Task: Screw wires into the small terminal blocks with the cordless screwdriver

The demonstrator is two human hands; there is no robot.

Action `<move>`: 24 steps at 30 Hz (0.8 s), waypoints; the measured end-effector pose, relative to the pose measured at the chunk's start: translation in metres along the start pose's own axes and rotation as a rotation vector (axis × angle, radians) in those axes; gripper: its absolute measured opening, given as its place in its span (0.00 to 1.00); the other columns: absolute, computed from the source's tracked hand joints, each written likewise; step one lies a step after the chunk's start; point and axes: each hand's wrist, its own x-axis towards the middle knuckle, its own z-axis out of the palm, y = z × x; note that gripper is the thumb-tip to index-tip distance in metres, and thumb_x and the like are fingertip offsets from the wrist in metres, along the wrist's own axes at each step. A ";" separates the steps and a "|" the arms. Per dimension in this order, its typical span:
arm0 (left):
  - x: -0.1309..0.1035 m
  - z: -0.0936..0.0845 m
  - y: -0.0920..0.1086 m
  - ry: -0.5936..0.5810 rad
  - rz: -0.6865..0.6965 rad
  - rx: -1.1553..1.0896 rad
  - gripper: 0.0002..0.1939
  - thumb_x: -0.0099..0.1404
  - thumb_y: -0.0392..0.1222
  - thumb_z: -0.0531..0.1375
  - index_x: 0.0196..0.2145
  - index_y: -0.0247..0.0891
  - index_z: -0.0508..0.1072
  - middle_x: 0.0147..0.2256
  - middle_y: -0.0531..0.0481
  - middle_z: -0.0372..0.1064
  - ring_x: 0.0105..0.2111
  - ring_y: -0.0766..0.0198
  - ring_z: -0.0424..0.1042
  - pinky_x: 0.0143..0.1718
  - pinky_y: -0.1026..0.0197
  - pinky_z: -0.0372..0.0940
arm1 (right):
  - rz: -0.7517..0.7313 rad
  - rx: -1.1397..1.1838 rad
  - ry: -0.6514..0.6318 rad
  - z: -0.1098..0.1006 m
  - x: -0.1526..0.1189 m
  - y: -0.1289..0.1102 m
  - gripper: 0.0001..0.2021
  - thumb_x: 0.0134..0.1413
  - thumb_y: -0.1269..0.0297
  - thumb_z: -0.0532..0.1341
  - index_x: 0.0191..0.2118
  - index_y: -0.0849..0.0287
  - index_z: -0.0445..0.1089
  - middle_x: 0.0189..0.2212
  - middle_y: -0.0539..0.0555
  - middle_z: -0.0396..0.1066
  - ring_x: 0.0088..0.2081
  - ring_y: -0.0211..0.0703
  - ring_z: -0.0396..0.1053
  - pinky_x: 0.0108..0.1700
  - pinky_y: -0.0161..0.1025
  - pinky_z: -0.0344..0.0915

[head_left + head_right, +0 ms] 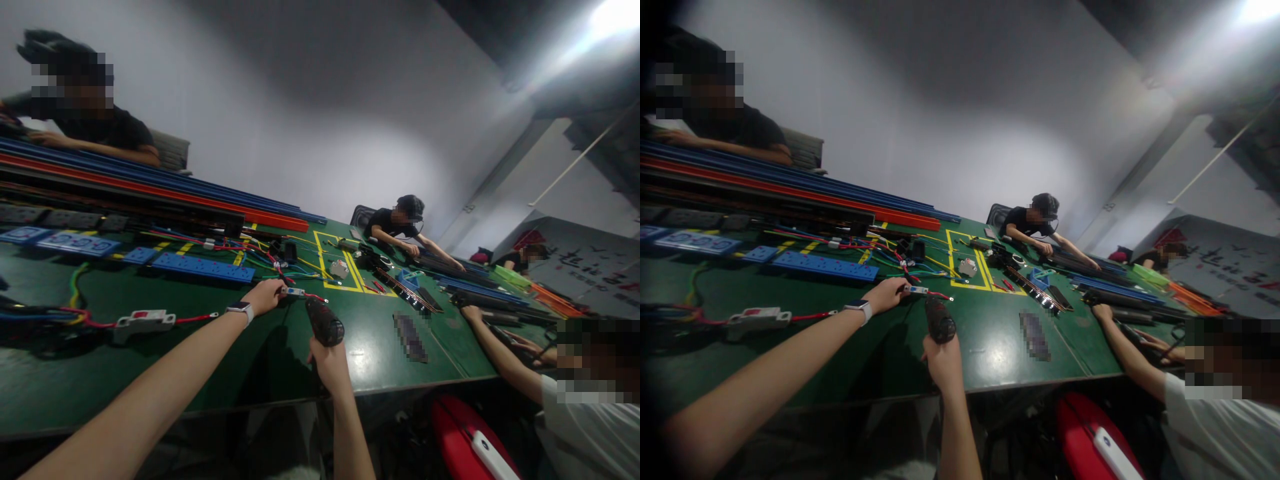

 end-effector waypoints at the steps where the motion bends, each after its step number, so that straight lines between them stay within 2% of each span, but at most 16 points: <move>1: 0.000 0.000 0.000 0.000 -0.001 0.000 0.11 0.62 0.42 0.58 0.42 0.43 0.75 0.40 0.46 0.76 0.42 0.58 0.73 0.46 0.59 0.63 | -0.001 0.005 0.004 0.000 0.000 0.000 0.06 0.52 0.66 0.56 0.28 0.59 0.68 0.19 0.48 0.68 0.24 0.41 0.68 0.28 0.35 0.61; 7: 0.001 0.001 -0.002 -0.002 0.003 -0.001 0.11 0.61 0.41 0.58 0.41 0.43 0.75 0.40 0.46 0.75 0.42 0.58 0.72 0.46 0.60 0.63 | 0.009 0.024 0.012 0.001 0.000 0.001 0.05 0.51 0.66 0.57 0.32 0.59 0.69 0.19 0.48 0.68 0.23 0.41 0.68 0.27 0.34 0.61; 18: 0.002 0.002 -0.003 -0.006 -0.001 -0.015 0.10 0.61 0.40 0.59 0.41 0.42 0.75 0.40 0.45 0.75 0.43 0.57 0.72 0.47 0.59 0.64 | 0.020 -0.002 0.010 0.000 0.000 -0.001 0.06 0.51 0.66 0.57 0.32 0.60 0.70 0.19 0.49 0.69 0.24 0.42 0.68 0.28 0.35 0.61; 24: 0.002 0.003 -0.005 -0.001 0.018 0.007 0.09 0.61 0.40 0.58 0.40 0.43 0.75 0.40 0.46 0.75 0.43 0.58 0.72 0.47 0.59 0.64 | 0.026 0.013 -0.002 0.001 0.000 -0.005 0.06 0.50 0.67 0.56 0.27 0.59 0.69 0.18 0.48 0.68 0.23 0.41 0.68 0.28 0.35 0.62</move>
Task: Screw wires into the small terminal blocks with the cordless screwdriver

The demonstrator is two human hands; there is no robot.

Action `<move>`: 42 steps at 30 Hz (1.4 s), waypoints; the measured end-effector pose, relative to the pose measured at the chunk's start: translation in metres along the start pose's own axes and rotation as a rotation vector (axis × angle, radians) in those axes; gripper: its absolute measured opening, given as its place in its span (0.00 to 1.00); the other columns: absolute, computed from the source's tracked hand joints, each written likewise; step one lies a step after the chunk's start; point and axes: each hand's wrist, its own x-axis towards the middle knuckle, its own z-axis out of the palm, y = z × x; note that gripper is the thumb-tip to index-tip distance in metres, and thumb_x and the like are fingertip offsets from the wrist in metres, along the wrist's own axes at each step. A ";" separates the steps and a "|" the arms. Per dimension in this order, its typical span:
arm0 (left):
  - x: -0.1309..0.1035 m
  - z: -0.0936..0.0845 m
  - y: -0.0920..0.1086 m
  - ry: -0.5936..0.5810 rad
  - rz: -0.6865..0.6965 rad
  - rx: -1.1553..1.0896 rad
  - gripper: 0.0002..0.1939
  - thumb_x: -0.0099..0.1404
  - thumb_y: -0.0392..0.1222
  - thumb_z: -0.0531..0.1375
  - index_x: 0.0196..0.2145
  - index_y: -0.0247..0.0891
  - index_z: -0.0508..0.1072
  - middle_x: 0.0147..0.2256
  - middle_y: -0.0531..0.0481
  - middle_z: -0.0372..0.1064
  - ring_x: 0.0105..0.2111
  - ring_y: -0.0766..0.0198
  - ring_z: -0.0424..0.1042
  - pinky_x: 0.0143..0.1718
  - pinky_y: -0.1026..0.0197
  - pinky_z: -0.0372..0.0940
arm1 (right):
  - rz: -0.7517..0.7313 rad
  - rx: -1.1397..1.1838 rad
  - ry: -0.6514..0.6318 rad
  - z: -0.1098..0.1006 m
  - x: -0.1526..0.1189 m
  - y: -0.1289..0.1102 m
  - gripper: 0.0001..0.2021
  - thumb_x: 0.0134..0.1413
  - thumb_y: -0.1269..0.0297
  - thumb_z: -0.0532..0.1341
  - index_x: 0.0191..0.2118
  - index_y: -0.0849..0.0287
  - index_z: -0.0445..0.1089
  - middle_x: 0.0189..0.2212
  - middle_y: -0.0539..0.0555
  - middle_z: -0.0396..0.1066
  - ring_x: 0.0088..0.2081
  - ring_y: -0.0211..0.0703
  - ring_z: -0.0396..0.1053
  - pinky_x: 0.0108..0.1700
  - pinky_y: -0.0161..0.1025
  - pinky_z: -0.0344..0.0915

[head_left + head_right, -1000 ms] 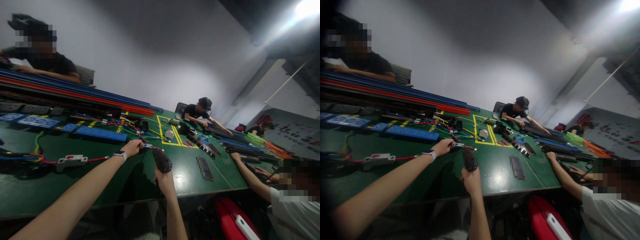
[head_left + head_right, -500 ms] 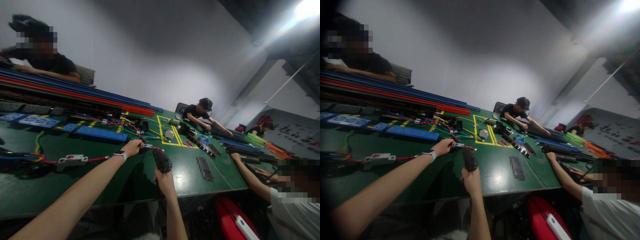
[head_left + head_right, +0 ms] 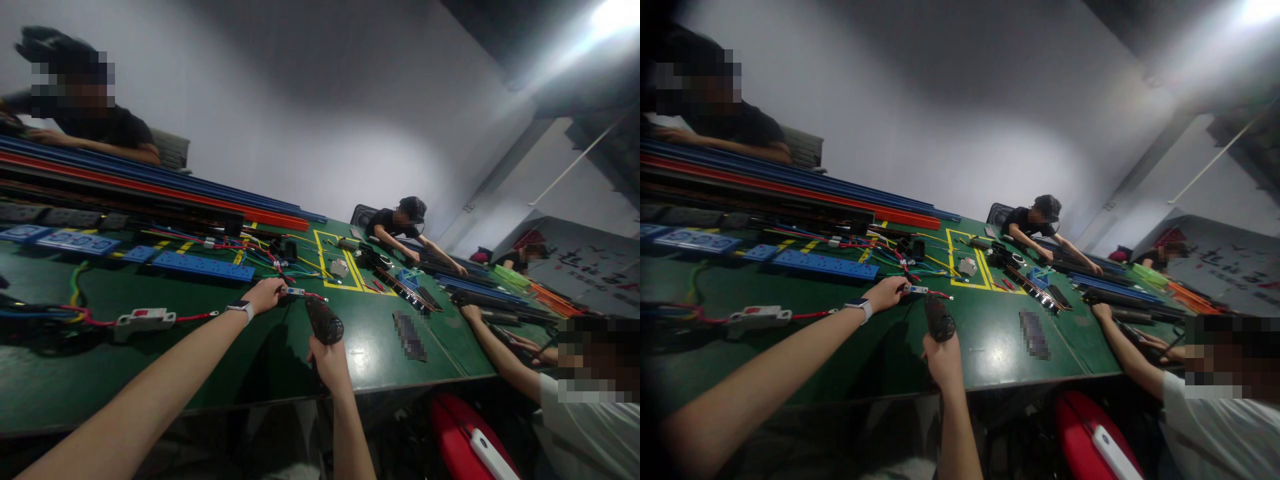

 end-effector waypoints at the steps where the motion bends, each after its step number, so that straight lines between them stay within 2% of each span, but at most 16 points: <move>1: 0.000 0.000 0.000 0.001 -0.001 0.002 0.10 0.62 0.40 0.58 0.40 0.43 0.75 0.40 0.46 0.75 0.42 0.58 0.72 0.46 0.59 0.64 | -0.002 -0.001 -0.003 0.000 0.000 -0.001 0.06 0.50 0.67 0.56 0.26 0.59 0.68 0.18 0.48 0.68 0.23 0.41 0.68 0.28 0.35 0.62; 5: 0.000 -0.001 0.002 0.002 0.001 0.003 0.10 0.62 0.41 0.58 0.41 0.43 0.75 0.40 0.46 0.75 0.42 0.58 0.72 0.45 0.59 0.64 | -0.005 -0.012 0.000 0.000 0.000 -0.002 0.06 0.51 0.67 0.56 0.27 0.59 0.69 0.18 0.49 0.68 0.24 0.42 0.68 0.29 0.35 0.62; 10: 0.000 -0.004 0.006 -0.008 -0.020 -0.006 0.10 0.61 0.41 0.58 0.40 0.43 0.75 0.41 0.46 0.75 0.42 0.58 0.73 0.45 0.59 0.64 | -0.009 -0.004 -0.015 -0.001 0.001 0.000 0.06 0.51 0.66 0.56 0.33 0.59 0.70 0.19 0.48 0.69 0.23 0.42 0.69 0.27 0.35 0.62; 33: -0.001 -0.006 0.008 -0.023 -0.022 0.005 0.10 0.61 0.39 0.57 0.40 0.42 0.76 0.41 0.46 0.75 0.41 0.57 0.73 0.44 0.59 0.63 | -0.007 -0.018 -0.011 -0.002 0.001 0.000 0.06 0.50 0.65 0.57 0.31 0.59 0.69 0.19 0.49 0.69 0.24 0.42 0.69 0.27 0.34 0.63; 42: -0.001 -0.003 0.004 0.014 0.013 -0.004 0.10 0.61 0.41 0.57 0.40 0.44 0.75 0.40 0.48 0.76 0.40 0.58 0.73 0.43 0.60 0.64 | -0.006 -0.003 0.000 -0.001 0.000 0.001 0.06 0.50 0.66 0.57 0.32 0.59 0.69 0.20 0.48 0.69 0.24 0.42 0.69 0.27 0.34 0.63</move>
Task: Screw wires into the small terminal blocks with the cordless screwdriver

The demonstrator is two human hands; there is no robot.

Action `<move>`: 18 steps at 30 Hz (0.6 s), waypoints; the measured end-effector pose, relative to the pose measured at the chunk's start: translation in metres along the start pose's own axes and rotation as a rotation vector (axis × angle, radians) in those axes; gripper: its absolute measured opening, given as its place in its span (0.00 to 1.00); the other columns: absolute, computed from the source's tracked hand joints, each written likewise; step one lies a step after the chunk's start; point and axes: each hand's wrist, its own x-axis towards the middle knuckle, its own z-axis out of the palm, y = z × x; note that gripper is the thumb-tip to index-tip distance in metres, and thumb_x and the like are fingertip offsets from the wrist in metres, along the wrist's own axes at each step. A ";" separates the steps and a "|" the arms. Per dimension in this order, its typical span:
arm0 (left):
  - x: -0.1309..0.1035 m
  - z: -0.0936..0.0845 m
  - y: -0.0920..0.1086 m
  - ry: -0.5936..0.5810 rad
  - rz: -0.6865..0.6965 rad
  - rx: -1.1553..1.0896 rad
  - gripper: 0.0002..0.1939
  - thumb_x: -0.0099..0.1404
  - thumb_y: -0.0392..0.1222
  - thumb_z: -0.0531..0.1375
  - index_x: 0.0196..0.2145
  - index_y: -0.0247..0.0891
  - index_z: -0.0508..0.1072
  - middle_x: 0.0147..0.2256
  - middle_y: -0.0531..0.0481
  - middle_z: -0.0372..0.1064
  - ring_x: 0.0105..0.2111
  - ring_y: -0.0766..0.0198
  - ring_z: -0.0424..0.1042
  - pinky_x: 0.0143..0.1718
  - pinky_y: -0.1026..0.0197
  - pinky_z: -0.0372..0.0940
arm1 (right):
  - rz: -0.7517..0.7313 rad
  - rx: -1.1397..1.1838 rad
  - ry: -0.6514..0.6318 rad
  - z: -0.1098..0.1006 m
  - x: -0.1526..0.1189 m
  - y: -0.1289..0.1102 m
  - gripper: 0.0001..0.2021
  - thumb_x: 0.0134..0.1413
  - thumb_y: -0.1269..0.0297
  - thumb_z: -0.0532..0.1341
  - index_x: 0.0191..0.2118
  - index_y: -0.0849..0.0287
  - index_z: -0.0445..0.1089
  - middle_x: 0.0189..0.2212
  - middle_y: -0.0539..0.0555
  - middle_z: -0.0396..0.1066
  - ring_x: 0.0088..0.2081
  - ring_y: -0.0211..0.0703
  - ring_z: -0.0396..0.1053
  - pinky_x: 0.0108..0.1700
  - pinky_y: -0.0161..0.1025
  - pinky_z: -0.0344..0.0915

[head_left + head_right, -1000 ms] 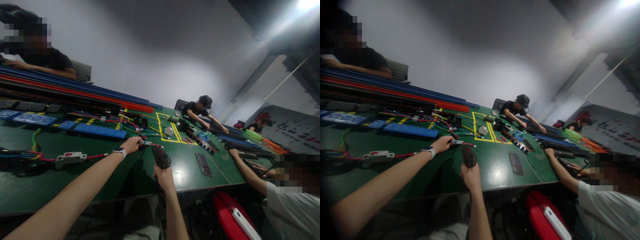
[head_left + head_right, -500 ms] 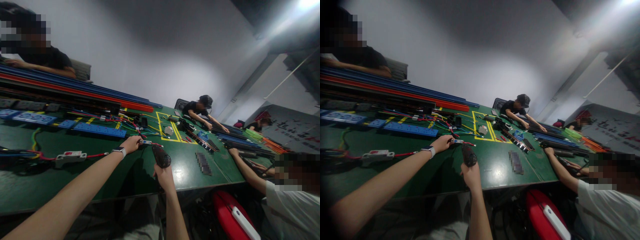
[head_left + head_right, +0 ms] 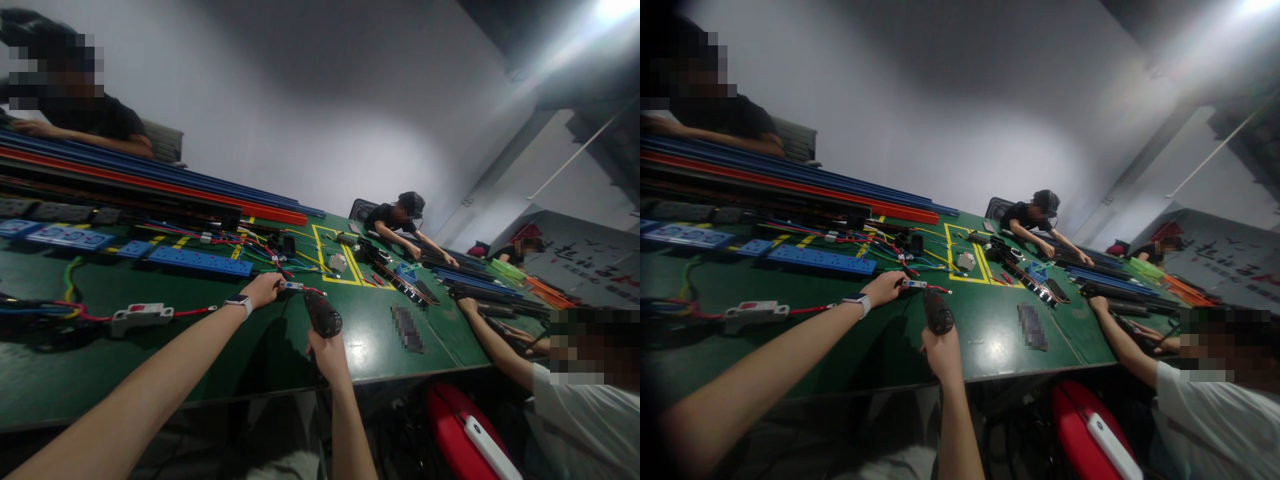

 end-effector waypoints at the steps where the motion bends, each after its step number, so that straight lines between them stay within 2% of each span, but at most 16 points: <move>1: 0.000 0.000 0.000 0.000 -0.003 -0.003 0.10 0.61 0.41 0.58 0.40 0.44 0.75 0.40 0.48 0.76 0.40 0.58 0.73 0.43 0.60 0.64 | 0.004 0.002 -0.001 0.000 0.000 0.000 0.06 0.50 0.65 0.57 0.32 0.59 0.69 0.20 0.49 0.69 0.24 0.42 0.69 0.27 0.34 0.63; 18: 0.000 -0.001 0.001 -0.004 -0.007 0.001 0.10 0.62 0.42 0.58 0.41 0.43 0.75 0.41 0.47 0.76 0.42 0.58 0.73 0.44 0.59 0.64 | 0.005 -0.013 -0.014 0.000 0.001 -0.003 0.05 0.49 0.67 0.56 0.30 0.59 0.69 0.18 0.48 0.68 0.23 0.41 0.68 0.26 0.34 0.62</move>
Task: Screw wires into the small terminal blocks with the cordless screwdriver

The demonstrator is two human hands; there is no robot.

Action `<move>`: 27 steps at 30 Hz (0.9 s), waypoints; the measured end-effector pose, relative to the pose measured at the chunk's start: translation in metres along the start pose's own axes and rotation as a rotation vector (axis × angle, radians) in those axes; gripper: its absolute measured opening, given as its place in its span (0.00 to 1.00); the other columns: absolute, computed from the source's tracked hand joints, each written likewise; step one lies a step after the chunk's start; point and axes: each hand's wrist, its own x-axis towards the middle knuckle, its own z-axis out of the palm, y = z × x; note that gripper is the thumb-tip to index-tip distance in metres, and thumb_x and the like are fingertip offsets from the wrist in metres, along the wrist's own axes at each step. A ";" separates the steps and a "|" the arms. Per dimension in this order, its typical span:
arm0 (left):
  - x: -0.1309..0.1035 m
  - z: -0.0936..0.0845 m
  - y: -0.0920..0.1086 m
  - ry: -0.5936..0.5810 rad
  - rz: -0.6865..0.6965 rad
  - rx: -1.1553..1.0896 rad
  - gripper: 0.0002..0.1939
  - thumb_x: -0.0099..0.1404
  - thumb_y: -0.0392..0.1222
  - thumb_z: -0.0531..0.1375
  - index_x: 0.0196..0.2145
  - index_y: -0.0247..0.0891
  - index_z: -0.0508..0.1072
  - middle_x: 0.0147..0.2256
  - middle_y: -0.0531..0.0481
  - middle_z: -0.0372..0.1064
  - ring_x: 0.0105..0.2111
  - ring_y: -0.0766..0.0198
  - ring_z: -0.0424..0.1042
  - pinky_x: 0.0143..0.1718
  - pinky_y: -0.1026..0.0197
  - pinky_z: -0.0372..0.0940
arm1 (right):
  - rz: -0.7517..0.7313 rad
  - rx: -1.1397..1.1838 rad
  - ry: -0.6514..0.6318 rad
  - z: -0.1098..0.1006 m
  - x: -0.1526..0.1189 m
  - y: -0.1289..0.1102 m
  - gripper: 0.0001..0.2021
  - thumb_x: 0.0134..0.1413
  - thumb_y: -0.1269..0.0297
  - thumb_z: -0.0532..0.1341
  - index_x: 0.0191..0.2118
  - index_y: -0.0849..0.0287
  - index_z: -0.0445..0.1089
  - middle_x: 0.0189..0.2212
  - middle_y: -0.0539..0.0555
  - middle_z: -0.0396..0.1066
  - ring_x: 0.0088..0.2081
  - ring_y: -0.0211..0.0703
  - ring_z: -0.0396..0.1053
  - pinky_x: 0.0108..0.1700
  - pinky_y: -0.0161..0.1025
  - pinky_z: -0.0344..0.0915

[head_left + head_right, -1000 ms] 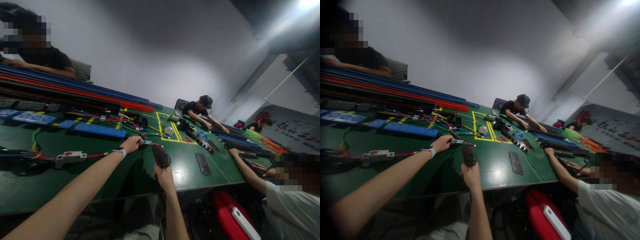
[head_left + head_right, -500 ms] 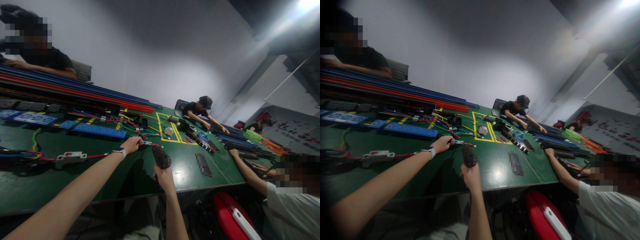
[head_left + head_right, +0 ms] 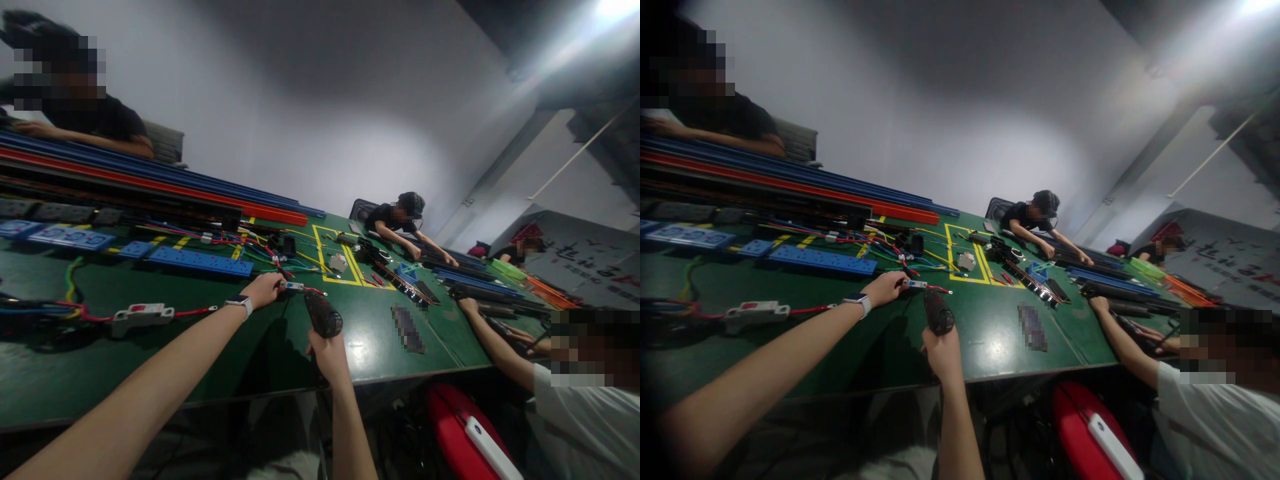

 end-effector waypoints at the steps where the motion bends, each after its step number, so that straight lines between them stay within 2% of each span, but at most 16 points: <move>1: 0.000 0.000 0.000 -0.001 0.001 0.002 0.10 0.62 0.42 0.58 0.41 0.43 0.75 0.41 0.47 0.76 0.42 0.58 0.73 0.44 0.59 0.64 | -0.001 -0.002 0.001 0.000 0.000 0.000 0.05 0.49 0.67 0.56 0.30 0.59 0.69 0.18 0.48 0.68 0.23 0.41 0.68 0.26 0.34 0.62; 27: -0.001 -0.002 0.004 -0.013 -0.019 0.000 0.10 0.61 0.41 0.57 0.40 0.43 0.76 0.40 0.47 0.76 0.40 0.58 0.73 0.42 0.60 0.64 | -0.029 0.011 -0.011 0.000 0.001 0.008 0.06 0.51 0.67 0.56 0.34 0.59 0.69 0.19 0.48 0.68 0.24 0.41 0.69 0.27 0.34 0.63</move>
